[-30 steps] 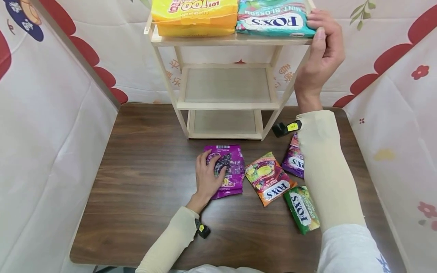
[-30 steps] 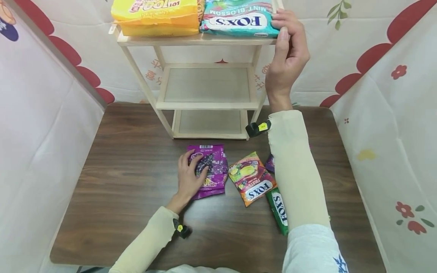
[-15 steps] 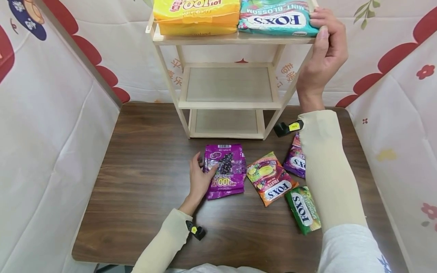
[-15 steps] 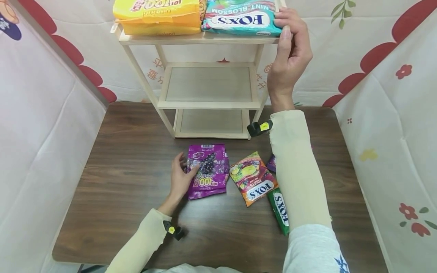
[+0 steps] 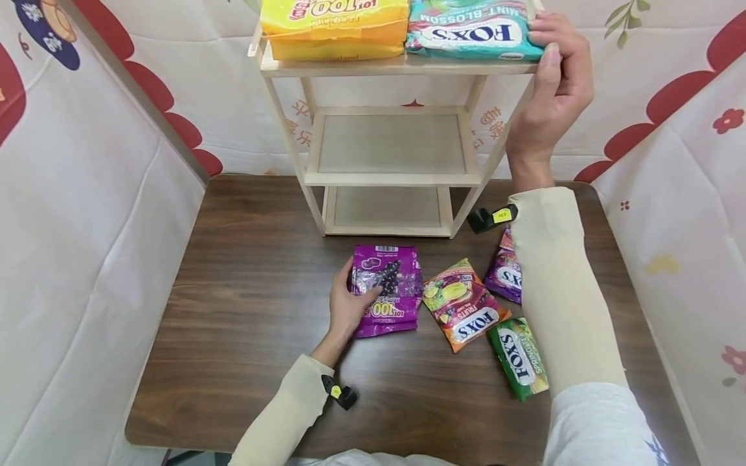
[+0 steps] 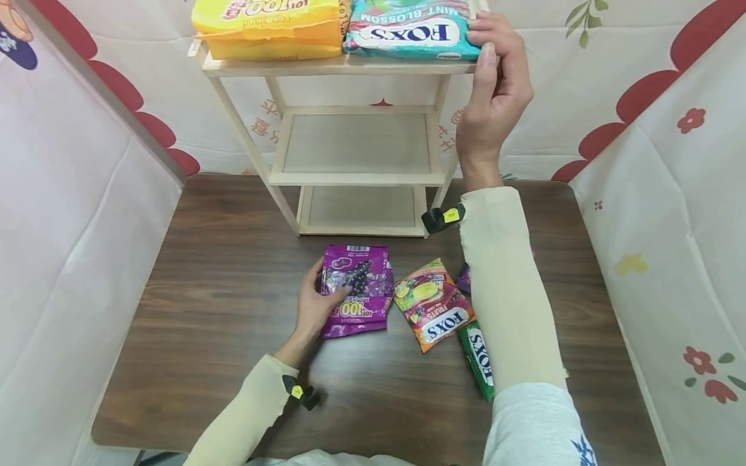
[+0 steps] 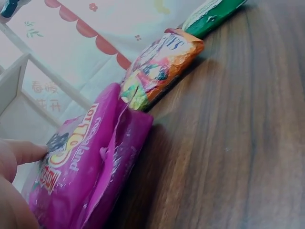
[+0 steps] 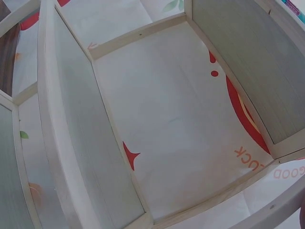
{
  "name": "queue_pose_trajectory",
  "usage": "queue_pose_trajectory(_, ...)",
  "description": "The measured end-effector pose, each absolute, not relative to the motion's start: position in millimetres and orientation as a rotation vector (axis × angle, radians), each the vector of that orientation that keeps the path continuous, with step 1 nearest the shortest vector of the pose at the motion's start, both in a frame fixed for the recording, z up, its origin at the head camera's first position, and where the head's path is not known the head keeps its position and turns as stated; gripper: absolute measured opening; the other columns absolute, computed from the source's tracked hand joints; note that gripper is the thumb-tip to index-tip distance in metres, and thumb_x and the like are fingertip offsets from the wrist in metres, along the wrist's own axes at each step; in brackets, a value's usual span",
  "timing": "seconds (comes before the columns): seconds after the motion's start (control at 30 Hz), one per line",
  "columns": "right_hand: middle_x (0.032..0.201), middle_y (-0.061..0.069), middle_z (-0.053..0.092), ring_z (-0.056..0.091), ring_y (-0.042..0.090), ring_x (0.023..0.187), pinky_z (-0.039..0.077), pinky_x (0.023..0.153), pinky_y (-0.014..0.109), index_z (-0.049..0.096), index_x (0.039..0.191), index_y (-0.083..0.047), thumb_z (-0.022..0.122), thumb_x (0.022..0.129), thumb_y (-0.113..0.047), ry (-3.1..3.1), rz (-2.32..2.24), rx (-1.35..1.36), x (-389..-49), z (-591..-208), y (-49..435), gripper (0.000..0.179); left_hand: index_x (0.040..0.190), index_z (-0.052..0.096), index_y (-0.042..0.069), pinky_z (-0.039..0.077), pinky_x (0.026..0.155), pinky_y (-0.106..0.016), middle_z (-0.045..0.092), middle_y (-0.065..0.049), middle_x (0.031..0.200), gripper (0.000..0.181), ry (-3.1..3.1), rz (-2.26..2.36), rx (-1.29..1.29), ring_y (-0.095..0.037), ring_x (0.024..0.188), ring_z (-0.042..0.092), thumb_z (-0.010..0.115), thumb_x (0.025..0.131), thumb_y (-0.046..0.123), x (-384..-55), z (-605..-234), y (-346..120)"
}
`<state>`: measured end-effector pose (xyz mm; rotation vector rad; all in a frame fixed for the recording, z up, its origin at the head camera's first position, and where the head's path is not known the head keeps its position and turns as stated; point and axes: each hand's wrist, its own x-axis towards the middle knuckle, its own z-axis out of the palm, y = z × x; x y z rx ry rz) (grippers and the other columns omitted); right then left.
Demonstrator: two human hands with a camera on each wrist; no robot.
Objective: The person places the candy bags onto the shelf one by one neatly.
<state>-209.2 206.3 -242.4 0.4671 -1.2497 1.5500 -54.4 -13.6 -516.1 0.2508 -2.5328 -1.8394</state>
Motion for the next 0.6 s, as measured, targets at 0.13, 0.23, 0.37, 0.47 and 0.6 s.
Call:
queue_pose_trajectory(0.13, 0.091, 0.008, 0.064, 0.054, 0.030, 0.105, 0.035, 0.106, 0.037, 0.061, 0.083, 0.006, 0.028, 0.083, 0.015, -1.252, 1.554, 0.455, -208, -242, 205, 0.034, 0.149, 0.028, 0.008, 0.036, 0.101, -0.055, 0.040, -0.022, 0.137, 0.104, -2.610, -1.775, 0.269, -0.040, 0.120, 0.045, 0.087, 0.065, 0.023, -51, -516, -11)
queue_pose_trajectory(0.23, 0.091, 0.008, 0.063, 0.054, 0.030, 0.106, 0.035, 0.106, 0.036, 0.061, 0.083, 0.006, 0.028, 0.083, 0.015, -1.259, 1.557, 0.444, -206, -241, 206, 0.034, 0.148, 0.029, 0.007, 0.036, 0.101, -0.054, 0.039, -0.023, 0.137, 0.104, -2.639, -1.739, 0.290, -0.040, 0.119, 0.045, 0.088, 0.064, 0.025, -51, -519, -9)
queue_pose_trajectory(0.37, 0.091, 0.007, 0.063, 0.054, 0.029, 0.106, 0.035, 0.106, 0.035, 0.061, 0.083, 0.006, 0.028, 0.084, 0.015, -1.267, 1.553, 0.437, -206, -242, 206, 0.034, 0.144, 0.036, 0.006, 0.033, 0.105, -0.049, 0.043, -0.019, 0.138, 0.097, -2.613, -1.704, 0.301, -0.035, 0.123, 0.042, 0.088, 0.064, 0.024, -52, -524, -7)
queue_pose_trajectory(0.47, 0.091, 0.007, 0.064, 0.054, 0.030, 0.106, 0.035, 0.106, 0.036, 0.061, 0.083, 0.006, 0.028, 0.084, 0.015, -1.265, 1.550, 0.445, -207, -242, 206, 0.034, 0.144, 0.037, 0.009, 0.033, 0.104, -0.049, 0.045, -0.015, 0.137, 0.094, -2.602, -1.678, 0.287, -0.032, 0.123, 0.043, 0.087, 0.067, 0.024, -51, -525, -5)
queue_pose_trajectory(0.6, 0.091, 0.008, 0.064, 0.054, 0.030, 0.105, 0.036, 0.106, 0.037, 0.061, 0.082, 0.006, 0.029, 0.084, 0.015, -1.261, 1.547, 0.455, -208, -243, 206, 0.034, 0.146, 0.036, 0.011, 0.037, 0.099, -0.054, 0.045, -0.015, 0.135, 0.091, -2.579, -1.674, 0.222, -0.033, 0.119, 0.046, 0.085, 0.069, 0.021, -51, -522, -2)
